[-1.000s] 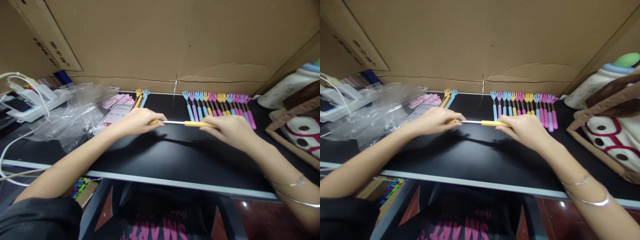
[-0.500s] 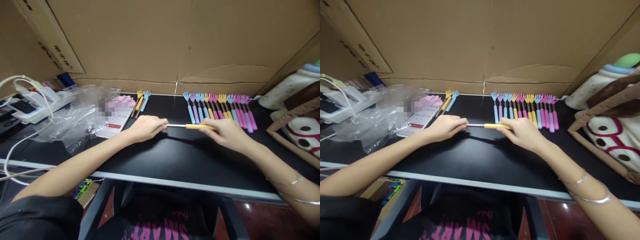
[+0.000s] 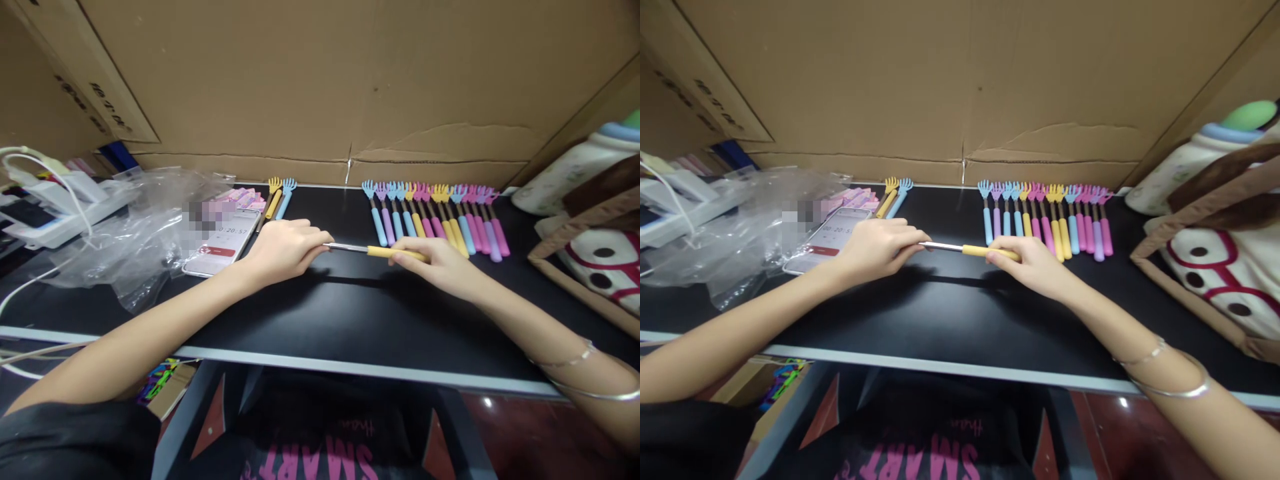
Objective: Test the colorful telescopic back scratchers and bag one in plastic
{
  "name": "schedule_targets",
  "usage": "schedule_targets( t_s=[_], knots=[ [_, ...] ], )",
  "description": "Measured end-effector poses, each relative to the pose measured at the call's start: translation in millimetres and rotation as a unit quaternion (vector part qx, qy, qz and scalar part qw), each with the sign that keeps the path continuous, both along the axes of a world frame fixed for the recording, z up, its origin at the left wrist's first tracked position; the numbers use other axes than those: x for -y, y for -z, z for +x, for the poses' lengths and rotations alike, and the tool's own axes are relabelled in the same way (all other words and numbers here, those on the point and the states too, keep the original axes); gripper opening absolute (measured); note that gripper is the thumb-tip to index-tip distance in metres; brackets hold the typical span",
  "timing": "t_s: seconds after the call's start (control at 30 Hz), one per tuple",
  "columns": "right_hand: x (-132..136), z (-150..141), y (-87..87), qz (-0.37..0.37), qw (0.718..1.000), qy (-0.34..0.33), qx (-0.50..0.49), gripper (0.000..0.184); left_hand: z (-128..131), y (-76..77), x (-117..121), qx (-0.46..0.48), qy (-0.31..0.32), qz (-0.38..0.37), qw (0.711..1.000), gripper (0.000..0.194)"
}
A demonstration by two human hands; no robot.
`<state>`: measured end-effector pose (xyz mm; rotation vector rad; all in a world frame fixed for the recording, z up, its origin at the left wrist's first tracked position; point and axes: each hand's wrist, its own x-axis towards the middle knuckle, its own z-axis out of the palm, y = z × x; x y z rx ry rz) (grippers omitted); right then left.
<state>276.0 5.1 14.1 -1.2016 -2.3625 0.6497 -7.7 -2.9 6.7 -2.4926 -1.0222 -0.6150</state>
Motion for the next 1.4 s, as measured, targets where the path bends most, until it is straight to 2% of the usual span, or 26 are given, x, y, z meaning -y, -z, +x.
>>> schedule_targets(
  t_s=[0.2, 0.4, 0.6, 0.7, 0.9, 1.17, 1.3, 1.4],
  knots=[
    [-5.2, 0.9, 5.3, -0.118, 0.992, -0.022, -0.025, 0.046, 1.8, 0.8, 1.4, -0.013, -0.002, 0.011, 1.0, 0.028],
    [-5.7, 2.8, 7.7, -0.263, 0.962, -0.043, -0.064, 0.049, 7.1, 0.3, 9.0, -0.044, -0.014, 0.007, 0.999, 0.028],
    [-3.7, 3.5, 4.6, -0.309, 0.946, -0.037, -0.086, 0.046, 14.5, 0.4, 16.7, -0.054, -0.034, -0.029, 0.998, 0.028],
    [-3.1, 0.7, 5.3, -0.299, 0.95, -0.025, -0.082, 0.049, 14.5, 3.0, 13.7, -0.052, -0.04, -0.045, 0.997, 0.026],
    [-0.8, -4.8, 5.0, -0.234, 0.971, -0.004, -0.048, 0.051, 9.6, 5.0, 4.7, -0.041, -0.03, -0.079, 0.996, 0.026],
    [0.3, -5.9, -0.1, -0.073, 0.997, 0.001, -0.002, 0.041, 6.0, -1.3, 2.7, -0.049, -0.048, -0.115, 0.991, 0.026],
    [0.3, -3.5, -6.5, -0.061, 0.998, 0.008, 0.011, 0.038, 4.4, -4.3, 2.3, -0.048, -0.051, -0.117, 0.991, 0.027],
    [-0.6, -0.2, -11.4, -0.058, 0.998, 0.002, 0.026, 0.039, 2.1, -6.1, 0.9, -0.064, -0.029, -0.107, 0.992, 0.025]
  ],
)
